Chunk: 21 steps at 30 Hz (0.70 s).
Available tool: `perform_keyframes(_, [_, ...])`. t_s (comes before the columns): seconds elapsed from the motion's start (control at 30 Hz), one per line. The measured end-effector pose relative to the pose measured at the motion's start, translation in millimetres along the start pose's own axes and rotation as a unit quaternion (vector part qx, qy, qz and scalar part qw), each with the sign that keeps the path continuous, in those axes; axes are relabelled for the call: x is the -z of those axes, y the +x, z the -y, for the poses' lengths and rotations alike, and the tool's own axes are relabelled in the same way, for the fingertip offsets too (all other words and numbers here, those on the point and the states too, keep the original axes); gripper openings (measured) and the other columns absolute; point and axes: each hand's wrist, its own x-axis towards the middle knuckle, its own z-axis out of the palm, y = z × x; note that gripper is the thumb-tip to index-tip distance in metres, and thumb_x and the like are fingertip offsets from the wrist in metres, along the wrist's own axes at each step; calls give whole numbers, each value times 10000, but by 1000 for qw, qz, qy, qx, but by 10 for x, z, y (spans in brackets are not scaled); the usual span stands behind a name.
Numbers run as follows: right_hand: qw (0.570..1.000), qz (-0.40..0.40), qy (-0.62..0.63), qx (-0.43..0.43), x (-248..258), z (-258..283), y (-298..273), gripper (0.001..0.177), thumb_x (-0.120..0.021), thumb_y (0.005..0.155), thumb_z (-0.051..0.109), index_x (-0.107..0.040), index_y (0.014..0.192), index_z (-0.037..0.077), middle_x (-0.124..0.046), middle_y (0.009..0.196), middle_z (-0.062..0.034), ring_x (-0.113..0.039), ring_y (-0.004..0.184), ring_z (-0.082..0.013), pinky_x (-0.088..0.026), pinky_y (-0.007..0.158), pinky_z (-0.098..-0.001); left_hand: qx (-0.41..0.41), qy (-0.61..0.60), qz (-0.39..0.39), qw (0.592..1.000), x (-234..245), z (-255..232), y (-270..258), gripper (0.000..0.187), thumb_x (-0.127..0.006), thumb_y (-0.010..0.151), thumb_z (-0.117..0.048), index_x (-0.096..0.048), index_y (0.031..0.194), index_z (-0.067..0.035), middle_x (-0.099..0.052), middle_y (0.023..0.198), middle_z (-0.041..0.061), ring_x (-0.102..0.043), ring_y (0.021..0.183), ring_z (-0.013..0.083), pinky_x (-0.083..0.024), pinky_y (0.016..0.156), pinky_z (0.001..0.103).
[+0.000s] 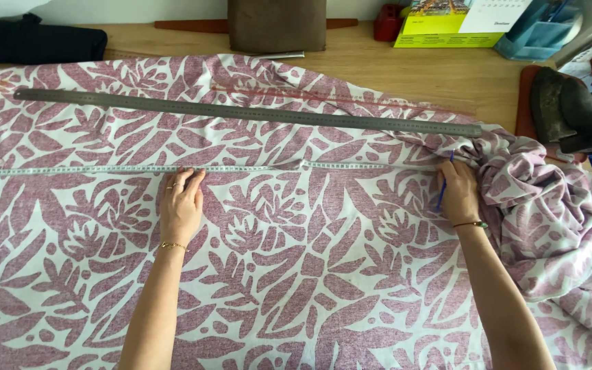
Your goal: The person is measuring and marking a large piece of patterned fabric on a workbench using rulers, a measuring tape, and a pen.
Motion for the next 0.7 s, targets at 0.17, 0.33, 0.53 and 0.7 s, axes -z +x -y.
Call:
perform_keyframes(0.17, [989, -53, -79, 111, 85, -339, 94, 94, -634, 955, 49, -616, 1042, 20, -629, 1415, -209, -548, 1389, -381, -334, 1233, -545, -11, -5, -7, 1000, -5, 7, -3, 360, -581, 1018, -142, -675, 1365, -163, -598, 1413, 86, -533, 1381, 291, -337, 1268, 473])
perform_keyframes(0.33, [973, -47, -127, 185, 196, -934, 163, 41, -615, 981, 66, -596, 1007, 41, -590, 1496, -217, -517, 1436, -381, -313, 1263, -547, -9, 2, -2, 1000, -9, 9, 14, 370, -585, 1008, -143, -679, 1365, -173, -604, 1400, 93, -536, 1373, 296, -342, 1255, 476])
perform_keyframes(0.53, [884, 37, -433, 171, 859, -1151, 492, 122, -627, 948, 174, -629, 1066, 141, -595, 1524, -115, -470, 1496, -245, -324, 1280, -430, -5, 15, 0, 1000, -38, 28, 5, 361, -575, 1023, -148, -686, 1365, -184, -602, 1400, 79, -535, 1381, 295, -348, 1263, 468])
perform_keyframes(0.7, [923, -13, -364, 124, 864, -1145, 620, 90, -618, 1066, 153, -586, 1025, 80, -579, 1551, -144, -445, 1437, -251, -324, 1250, -416, -5, 20, 5, 1000, -12, 26, 0, 358, -573, 1028, -153, -679, 1369, -177, -593, 1401, 73, -538, 1386, 295, -357, 1266, 462])
